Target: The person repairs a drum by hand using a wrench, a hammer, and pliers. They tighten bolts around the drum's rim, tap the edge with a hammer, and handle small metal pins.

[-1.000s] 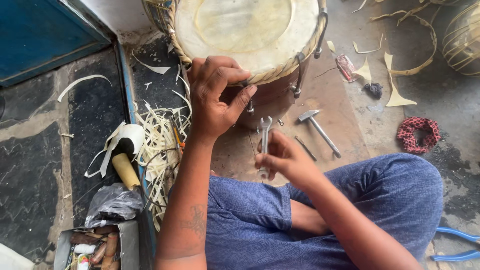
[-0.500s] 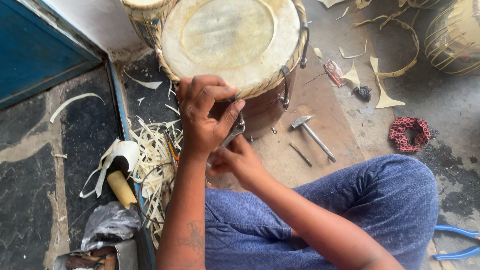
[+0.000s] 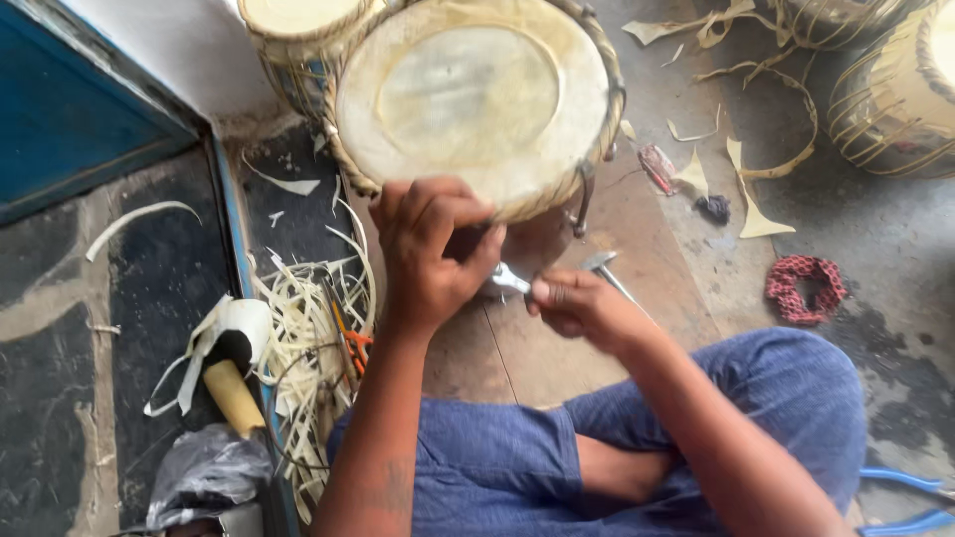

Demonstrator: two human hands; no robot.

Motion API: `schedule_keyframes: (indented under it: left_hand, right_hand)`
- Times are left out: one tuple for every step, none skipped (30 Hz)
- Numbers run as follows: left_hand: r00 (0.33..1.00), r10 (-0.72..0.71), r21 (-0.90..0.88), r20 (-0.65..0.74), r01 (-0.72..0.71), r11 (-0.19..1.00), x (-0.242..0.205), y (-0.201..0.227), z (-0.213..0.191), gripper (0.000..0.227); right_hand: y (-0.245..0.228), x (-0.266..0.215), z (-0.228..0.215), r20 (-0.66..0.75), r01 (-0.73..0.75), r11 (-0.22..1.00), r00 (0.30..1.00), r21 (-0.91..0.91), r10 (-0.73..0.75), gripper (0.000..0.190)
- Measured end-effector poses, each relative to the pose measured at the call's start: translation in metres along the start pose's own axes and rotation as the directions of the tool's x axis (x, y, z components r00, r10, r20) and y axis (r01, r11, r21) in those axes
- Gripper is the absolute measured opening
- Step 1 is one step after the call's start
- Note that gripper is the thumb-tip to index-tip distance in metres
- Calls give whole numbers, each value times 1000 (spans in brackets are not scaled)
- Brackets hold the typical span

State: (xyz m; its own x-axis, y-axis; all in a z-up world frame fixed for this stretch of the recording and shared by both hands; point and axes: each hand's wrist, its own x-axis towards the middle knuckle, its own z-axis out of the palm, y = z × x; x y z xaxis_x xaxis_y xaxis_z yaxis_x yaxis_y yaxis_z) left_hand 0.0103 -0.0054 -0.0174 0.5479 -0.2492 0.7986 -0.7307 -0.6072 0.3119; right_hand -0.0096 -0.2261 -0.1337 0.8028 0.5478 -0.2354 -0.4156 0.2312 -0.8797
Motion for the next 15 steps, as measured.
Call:
schedule_keyframes:
  left_hand:
    - [1000,8,-3,-14,-8,1000,4,2,-1,25]
    - [999,16,-6,-29,-17,1000,6,5,-1,25]
    - [999,6,-13,-32,-6,1000,3,10,-3,25]
    - [1000,13,-19,-27,-14,1000,3,9,-3,25]
    - [1000,11,-23,-27,-12,1000,3,7,-3,25]
    - [1000,9,-26,-28,-10,1000,3,4,-2,25]
    - [999,-4,-34,-36,2,999,1,4,-1,24]
    - [999,-16,-43,-44,14,999,-1,5,1,24]
    - [999,-15,-51,-45,13,999,-1,4,1,23]
    - [999,-20,-50,-43,17,999,-1,5,1,24]
    - [999,-20,-48,-39,19,999,0,6,0,24]
    - [999,-21,-46,-35,20,999,1,7,0,24]
    - [999,-17,-43,-28,16,999,2,8,-1,24]
    - [1000,-13,-40,-21,12,999,3,9,-3,24]
    - [1000,-16,-35,-16,15,999,3,9,-5,25]
  right_hand:
    - [-3,0,-4,33,2,1000,999,-7,-2,31]
    - [-6,-2,-5,66,4,1000,998,-15,-3,31]
    - [-2,-9,-2,97,-15,1000,995,-14,16,31]
    - [4,-16,4,31,-31,995,999,-95,34,29]
    - [11,-24,12,-32,-61,982,998,-181,56,27]
    - [16,-30,20,-95,-95,960,993,-263,72,27]
    - [23,-37,32,-90,-122,970,990,-210,105,22]
    - [31,-42,47,-85,-150,976,987,-157,138,21]
    - [36,-39,62,-79,-166,981,984,-96,159,23]
    - [37,-32,72,-53,-123,987,992,-101,118,24]
    - [36,-22,81,-26,-76,992,997,-103,74,24]
    - [35,-12,91,0,-29,994,1000,-104,29,26]
    - [32,2,99,-53,32,999,998,-6,-32,26]
    - [29,17,108,-111,97,991,990,91,-87,28]
    - [28,29,117,-169,158,971,977,181,-128,30]
